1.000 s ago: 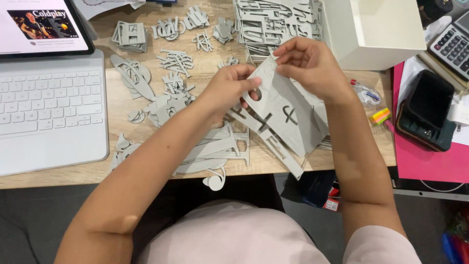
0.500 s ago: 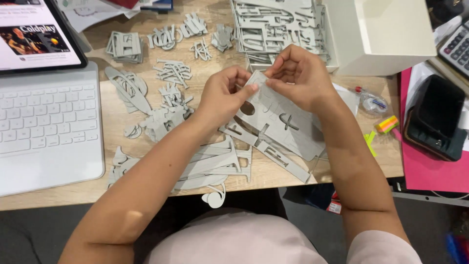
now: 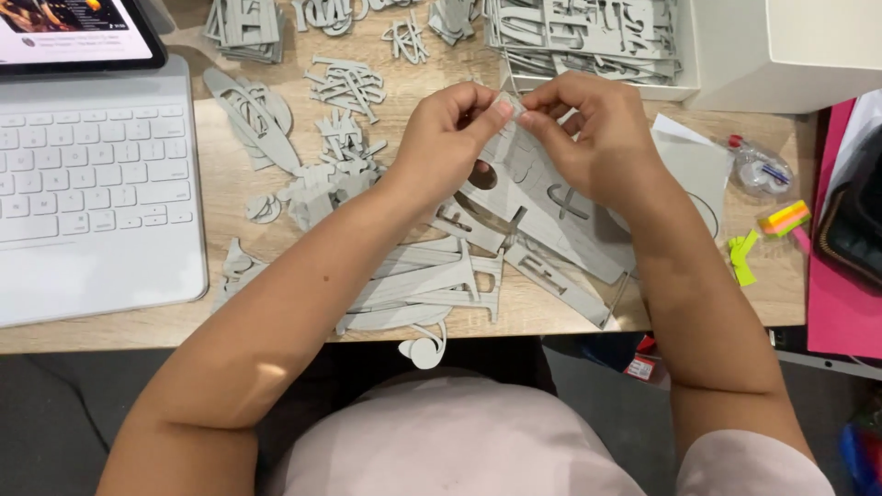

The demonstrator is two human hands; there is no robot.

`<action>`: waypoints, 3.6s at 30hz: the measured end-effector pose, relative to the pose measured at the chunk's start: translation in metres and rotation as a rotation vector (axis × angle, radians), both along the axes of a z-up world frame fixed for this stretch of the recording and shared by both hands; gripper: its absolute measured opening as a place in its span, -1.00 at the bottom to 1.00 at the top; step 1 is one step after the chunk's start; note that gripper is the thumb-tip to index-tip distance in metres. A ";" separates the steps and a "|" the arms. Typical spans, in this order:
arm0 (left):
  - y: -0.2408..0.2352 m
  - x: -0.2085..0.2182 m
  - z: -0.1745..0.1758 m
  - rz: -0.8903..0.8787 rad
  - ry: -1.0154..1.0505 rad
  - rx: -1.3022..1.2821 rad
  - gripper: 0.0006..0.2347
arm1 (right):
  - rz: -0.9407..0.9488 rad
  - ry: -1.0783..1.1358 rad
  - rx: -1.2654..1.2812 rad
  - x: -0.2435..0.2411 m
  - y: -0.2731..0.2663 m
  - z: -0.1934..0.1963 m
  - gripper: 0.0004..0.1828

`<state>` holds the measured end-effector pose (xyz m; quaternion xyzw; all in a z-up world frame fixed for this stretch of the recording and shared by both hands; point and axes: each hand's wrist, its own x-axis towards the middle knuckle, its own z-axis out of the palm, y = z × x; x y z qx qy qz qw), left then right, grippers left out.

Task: Punching out pre-cut cardboard letters and shapes from their frames on a desk.

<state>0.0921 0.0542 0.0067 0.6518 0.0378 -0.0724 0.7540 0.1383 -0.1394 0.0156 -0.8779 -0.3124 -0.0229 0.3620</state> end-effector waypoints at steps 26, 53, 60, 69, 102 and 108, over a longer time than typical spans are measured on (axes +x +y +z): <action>0.008 0.010 -0.009 0.021 0.100 -0.274 -0.91 | 0.052 -0.060 0.089 -0.007 0.001 0.017 -0.88; 0.008 0.009 -0.013 -0.121 0.036 -0.252 -0.89 | 0.237 -0.240 0.137 -0.014 0.005 0.021 -0.86; 0.007 0.012 -0.016 -0.067 0.022 -0.095 -0.90 | 0.256 -0.046 0.090 -0.007 -0.003 0.021 -0.83; 0.009 0.010 -0.014 -0.055 -0.056 -0.034 -0.87 | 0.166 0.164 0.167 -0.005 -0.004 0.015 -0.91; 0.007 0.001 -0.002 -0.012 -0.138 -0.048 -0.70 | 0.306 0.247 0.360 0.008 -0.016 0.011 -0.88; 0.001 -0.004 -0.005 -0.077 -0.229 0.443 -0.81 | 0.223 0.228 0.388 0.007 -0.011 0.002 -0.90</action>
